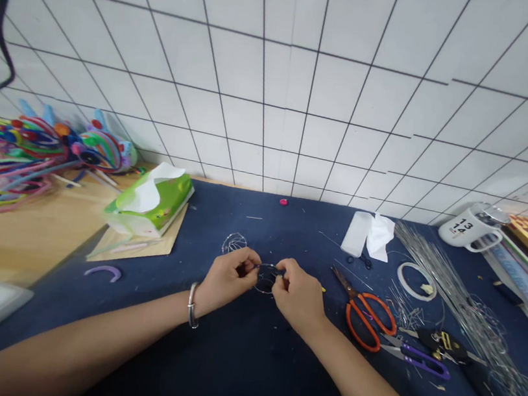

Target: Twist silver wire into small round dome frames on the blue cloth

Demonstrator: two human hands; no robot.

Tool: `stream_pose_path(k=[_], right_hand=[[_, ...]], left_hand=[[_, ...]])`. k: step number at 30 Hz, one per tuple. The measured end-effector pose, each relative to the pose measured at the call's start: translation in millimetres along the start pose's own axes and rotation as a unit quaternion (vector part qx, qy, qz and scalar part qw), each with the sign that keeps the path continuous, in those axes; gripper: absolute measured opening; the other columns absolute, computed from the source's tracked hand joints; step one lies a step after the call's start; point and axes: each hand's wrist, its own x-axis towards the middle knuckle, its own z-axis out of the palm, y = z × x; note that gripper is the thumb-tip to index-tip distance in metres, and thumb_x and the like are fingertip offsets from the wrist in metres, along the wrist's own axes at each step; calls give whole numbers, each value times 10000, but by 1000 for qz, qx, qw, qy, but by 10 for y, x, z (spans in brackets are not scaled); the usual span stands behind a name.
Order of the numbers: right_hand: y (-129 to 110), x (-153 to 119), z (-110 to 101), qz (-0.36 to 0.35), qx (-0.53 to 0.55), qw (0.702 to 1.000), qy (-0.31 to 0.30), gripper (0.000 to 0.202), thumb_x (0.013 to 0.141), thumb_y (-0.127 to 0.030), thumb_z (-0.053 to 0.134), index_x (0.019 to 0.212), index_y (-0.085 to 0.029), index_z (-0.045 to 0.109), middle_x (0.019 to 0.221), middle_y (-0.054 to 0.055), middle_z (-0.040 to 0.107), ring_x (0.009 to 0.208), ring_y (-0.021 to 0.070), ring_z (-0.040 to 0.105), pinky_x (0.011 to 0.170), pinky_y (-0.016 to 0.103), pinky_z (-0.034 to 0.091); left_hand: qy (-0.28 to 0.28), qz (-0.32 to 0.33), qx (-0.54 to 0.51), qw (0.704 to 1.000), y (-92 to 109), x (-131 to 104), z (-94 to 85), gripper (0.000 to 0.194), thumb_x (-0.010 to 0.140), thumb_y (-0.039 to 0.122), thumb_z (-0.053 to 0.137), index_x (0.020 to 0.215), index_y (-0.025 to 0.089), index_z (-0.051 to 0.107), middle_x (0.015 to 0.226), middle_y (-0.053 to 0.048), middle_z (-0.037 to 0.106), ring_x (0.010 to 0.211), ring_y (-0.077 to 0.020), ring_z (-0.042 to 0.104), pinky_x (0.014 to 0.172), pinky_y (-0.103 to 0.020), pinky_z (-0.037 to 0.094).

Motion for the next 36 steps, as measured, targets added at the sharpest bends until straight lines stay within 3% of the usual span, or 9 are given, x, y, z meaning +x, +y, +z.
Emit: stream_pose_path(k=[18,36], right_hand=[[-21,12,54,-36,-41,998,10,196,793,-218,432,963,-220,530,680,-28,581,563,100,516,547,206,321],[-51,-6,34,-57,-47,997,16,212,803,-186,417,971,-223,541,690,-33,597,557,95,533,548,205,322]], left_hand=[[-41,18,-10,999,14,-3,13,51,747,192,510,789,180,537,570,49,467,526,-74,434,519,-184,347],[-26,38,35,998,-24,33,-13,92,741,138,491,777,190,556,593,41,492,542,-78,437,541,-190,344]])
